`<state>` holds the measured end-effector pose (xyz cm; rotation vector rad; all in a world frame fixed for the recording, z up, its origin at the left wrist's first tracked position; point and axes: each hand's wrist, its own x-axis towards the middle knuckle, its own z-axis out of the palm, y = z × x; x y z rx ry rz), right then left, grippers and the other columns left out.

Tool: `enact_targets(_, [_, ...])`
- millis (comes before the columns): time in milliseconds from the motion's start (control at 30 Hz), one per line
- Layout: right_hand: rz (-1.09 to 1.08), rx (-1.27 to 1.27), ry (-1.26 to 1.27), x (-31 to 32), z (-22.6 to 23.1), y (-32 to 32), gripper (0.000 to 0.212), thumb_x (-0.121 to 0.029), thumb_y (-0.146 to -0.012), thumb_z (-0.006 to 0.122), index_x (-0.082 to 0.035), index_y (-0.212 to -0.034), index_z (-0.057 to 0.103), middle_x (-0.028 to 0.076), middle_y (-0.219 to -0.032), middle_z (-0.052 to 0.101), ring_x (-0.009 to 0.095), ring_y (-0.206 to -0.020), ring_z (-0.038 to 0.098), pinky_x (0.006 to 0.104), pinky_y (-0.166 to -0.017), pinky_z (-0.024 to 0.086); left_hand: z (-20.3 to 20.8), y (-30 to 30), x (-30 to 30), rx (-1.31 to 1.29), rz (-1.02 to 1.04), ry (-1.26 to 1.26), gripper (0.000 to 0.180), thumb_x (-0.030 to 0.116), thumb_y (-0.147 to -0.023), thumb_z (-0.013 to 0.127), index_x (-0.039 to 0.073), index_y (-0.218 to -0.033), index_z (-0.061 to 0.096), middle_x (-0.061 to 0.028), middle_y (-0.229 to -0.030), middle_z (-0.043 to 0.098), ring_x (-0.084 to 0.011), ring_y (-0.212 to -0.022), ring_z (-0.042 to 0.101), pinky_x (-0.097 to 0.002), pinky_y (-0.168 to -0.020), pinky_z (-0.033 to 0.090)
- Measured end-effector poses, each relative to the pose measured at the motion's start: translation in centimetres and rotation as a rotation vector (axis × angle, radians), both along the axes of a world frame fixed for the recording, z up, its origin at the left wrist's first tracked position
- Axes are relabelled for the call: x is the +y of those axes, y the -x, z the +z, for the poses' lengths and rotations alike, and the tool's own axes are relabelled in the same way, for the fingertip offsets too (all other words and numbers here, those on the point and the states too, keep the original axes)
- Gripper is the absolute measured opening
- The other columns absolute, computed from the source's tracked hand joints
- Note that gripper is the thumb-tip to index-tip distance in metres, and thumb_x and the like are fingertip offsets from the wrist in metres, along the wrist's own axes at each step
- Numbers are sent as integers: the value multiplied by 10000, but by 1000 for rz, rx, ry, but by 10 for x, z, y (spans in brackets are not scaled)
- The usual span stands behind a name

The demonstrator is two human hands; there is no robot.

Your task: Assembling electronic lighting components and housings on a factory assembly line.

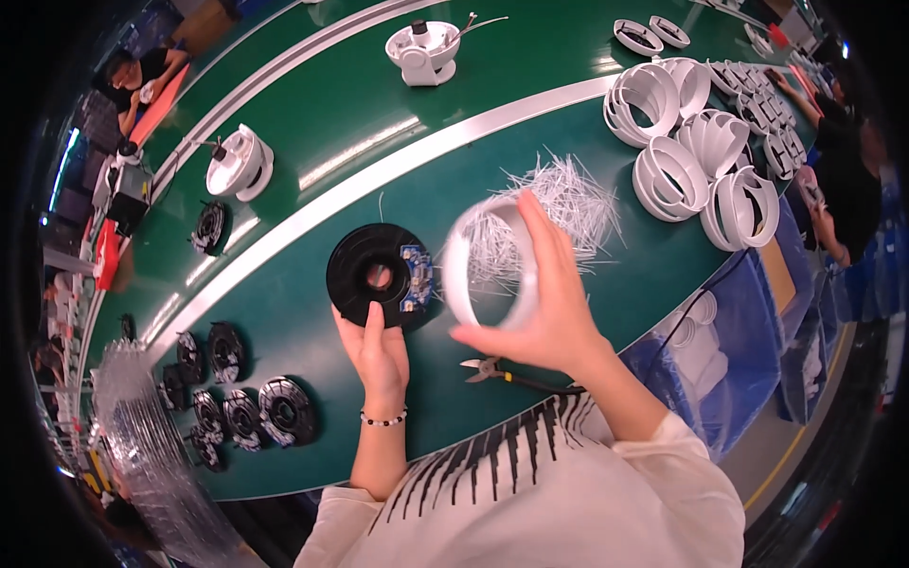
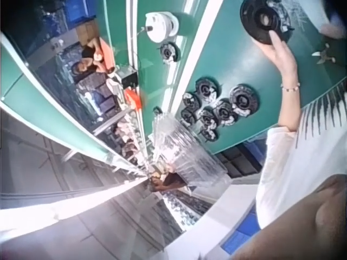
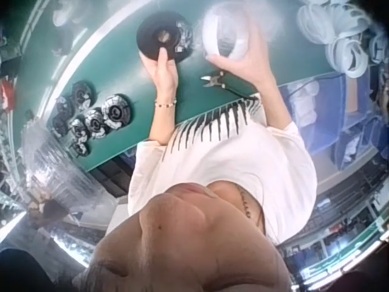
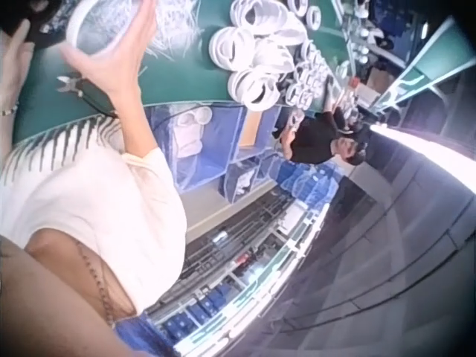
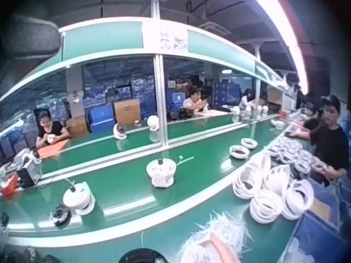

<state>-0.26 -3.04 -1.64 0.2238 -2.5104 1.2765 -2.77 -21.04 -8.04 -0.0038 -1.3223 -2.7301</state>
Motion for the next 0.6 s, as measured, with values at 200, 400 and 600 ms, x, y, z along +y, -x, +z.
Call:
enact_targets(200, [132,-140,70,-31,-22,23,1187,-364,-473,825,34,-1329,105,223,-1303,256,330,-1218,282,380,-1003,225,-5,-26,21,10,-187,-30,602,18,-783,493,28,-1305,192,-110,-1278,351,-215,-1182,350,-342,-996,259])
enact_targets(400, [344,-175,117,-14,-15,13,1243,-347,-447,834,19,-1341,51,233,-1358,172,340,-1238,232,391,-1008,212,4,-21,-10,-66,-685,-454,756,200,-661,501,4,-1326,201,-152,-1335,291,-316,-1246,264,-451,-1029,193])
enact_targets(600, [469,-153,-81,-6,-6,14,1190,-373,-486,808,12,-1342,77,194,-1388,132,357,-1215,243,412,-998,225,-3,0,-8,-411,-663,-447,951,731,-738,238,-42,-1290,252,-216,-1283,352,-352,-1166,374,-487,-971,305])
